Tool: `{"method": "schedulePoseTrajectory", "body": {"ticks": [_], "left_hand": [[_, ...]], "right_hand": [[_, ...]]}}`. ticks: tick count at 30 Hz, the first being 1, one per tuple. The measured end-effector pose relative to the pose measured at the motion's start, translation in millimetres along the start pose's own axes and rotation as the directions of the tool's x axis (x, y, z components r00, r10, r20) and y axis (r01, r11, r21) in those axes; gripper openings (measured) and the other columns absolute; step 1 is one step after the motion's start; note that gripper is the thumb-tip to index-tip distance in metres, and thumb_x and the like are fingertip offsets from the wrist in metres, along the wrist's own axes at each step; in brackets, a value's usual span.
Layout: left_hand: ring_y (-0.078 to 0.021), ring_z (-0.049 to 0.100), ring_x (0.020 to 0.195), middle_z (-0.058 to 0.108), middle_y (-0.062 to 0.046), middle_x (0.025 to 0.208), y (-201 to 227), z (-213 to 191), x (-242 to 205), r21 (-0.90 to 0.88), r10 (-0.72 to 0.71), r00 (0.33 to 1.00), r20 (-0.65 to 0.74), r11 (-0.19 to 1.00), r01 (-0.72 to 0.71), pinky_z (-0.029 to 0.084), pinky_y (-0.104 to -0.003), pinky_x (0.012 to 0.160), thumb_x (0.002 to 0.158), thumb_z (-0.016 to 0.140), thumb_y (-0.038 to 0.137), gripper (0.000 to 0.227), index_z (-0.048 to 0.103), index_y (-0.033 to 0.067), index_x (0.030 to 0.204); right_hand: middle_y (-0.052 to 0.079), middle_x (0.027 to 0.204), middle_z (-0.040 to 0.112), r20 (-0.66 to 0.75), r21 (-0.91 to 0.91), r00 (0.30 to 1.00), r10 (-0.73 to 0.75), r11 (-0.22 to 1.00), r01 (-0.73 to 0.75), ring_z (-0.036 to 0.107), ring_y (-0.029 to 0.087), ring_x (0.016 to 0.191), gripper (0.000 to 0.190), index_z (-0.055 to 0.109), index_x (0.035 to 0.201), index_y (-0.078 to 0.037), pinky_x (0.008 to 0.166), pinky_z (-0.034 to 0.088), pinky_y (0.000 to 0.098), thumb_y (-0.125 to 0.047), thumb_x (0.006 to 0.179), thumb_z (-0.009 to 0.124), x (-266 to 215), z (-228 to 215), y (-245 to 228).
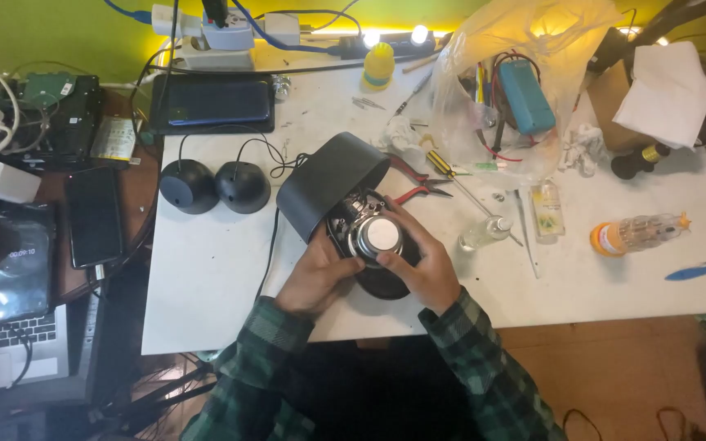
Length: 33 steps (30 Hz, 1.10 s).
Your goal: The person holds a disassembled speaker driver and applies a white paste from a tube onto the central metal component. They squeeze the tube to dispense the substance and use their finger to spread it across the surface.
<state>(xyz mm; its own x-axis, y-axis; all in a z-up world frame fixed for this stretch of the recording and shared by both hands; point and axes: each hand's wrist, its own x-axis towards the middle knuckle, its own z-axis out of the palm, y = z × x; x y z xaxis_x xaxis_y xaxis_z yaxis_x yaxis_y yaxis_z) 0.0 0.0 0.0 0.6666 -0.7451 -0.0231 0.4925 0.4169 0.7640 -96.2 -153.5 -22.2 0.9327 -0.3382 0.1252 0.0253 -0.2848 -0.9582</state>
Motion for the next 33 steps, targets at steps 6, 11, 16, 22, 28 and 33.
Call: {"method": "schedulePoseTrajectory", "body": {"ticks": [6, 11, 16, 22, 28, 33], "left_hand": [[-0.0306, 0.058, 0.12, 0.057, -0.021, 0.13, 7, 4, -3, -0.015, -0.008, 1.0, -0.001, 1.0, 0.008, 0.049, -0.036, 0.097, 0.074, 0.059, -0.021, 0.077, 0.031, -0.0061, 0.144], [-0.0313, 0.058, 0.12, 0.057, -0.021, 0.13, 3, -2, -2, -0.033, -0.012, 1.0, 0.015, 0.999, 0.012, 0.05, -0.035, 0.095, 0.075, 0.06, -0.02, 0.078, 0.029, -0.0047, 0.145], [-0.0328, 0.057, 0.122, 0.056, -0.022, 0.133, 2, -5, 0, -0.041, -0.013, 1.0, 0.019, 0.999, 0.014, 0.05, -0.036, 0.096, 0.075, 0.06, -0.02, 0.079, 0.028, -0.0049, 0.146], [-0.0322, 0.059, 0.12, 0.056, -0.021, 0.132, -3, -12, 0, -0.047, -0.004, 1.0, 0.029, 0.999, 0.005, 0.052, -0.035, 0.094, 0.073, 0.059, -0.021, 0.081, 0.027, -0.005, 0.147], [-0.0336, 0.054, 0.125, 0.054, -0.024, 0.136, 0, -13, 1, 0.109, -0.025, 0.999, 0.047, 0.994, 0.02, 0.05, -0.037, 0.096, 0.072, 0.067, -0.013, 0.082, 0.027, -0.006, 0.144], [-0.0299, 0.051, 0.128, 0.051, -0.023, 0.136, 9, -8, 1, 0.322, -0.05, 0.996, 0.073, 0.946, 0.024, 0.047, -0.038, 0.103, 0.078, 0.069, -0.002, 0.074, 0.026, -0.0085, 0.138]], "right_hand": [[0.02, 0.159, 0.042, 0.011, -0.018, 1.0, -0.011, 1.0, 0.012, 0.037, 0.035, 0.147, 0.079, 0.054, 0.144, -0.006, 0.122, 0.027, 0.0466, -0.053, 0.083, 0.075, 0, -2, 7], [0.022, 0.159, 0.04, 0.029, -0.052, 1.0, -0.011, 0.999, 0.012, 0.037, 0.038, 0.146, 0.084, 0.052, 0.145, -0.003, 0.122, 0.027, 0.0478, -0.05, 0.08, 0.079, 1, -3, 7], [0.021, 0.16, 0.039, 0.041, -0.033, 0.998, -0.038, 0.999, 0.039, 0.037, 0.036, 0.146, 0.08, 0.051, 0.146, -0.005, 0.122, 0.027, 0.0469, -0.047, 0.083, 0.077, 0, -4, 7], [0.021, 0.163, 0.035, 0.083, 0.05, 0.996, -0.044, 0.998, 0.04, 0.032, 0.034, 0.149, 0.07, 0.049, 0.148, -0.005, 0.122, 0.025, 0.0468, -0.028, 0.086, 0.072, -1, -7, 2], [0.022, 0.164, 0.031, 0.101, 0.075, 0.992, -0.081, 0.994, 0.073, 0.031, 0.035, 0.149, 0.068, 0.046, 0.15, -0.003, 0.122, 0.026, 0.0484, -0.019, 0.086, 0.064, -1, -8, 6], [0.022, 0.163, 0.033, 0.122, 0.063, 0.988, -0.09, 0.995, 0.083, 0.031, 0.033, 0.149, 0.069, 0.046, 0.151, -0.004, 0.122, 0.024, 0.0464, -0.021, 0.087, 0.066, 2, -10, 13]]}}
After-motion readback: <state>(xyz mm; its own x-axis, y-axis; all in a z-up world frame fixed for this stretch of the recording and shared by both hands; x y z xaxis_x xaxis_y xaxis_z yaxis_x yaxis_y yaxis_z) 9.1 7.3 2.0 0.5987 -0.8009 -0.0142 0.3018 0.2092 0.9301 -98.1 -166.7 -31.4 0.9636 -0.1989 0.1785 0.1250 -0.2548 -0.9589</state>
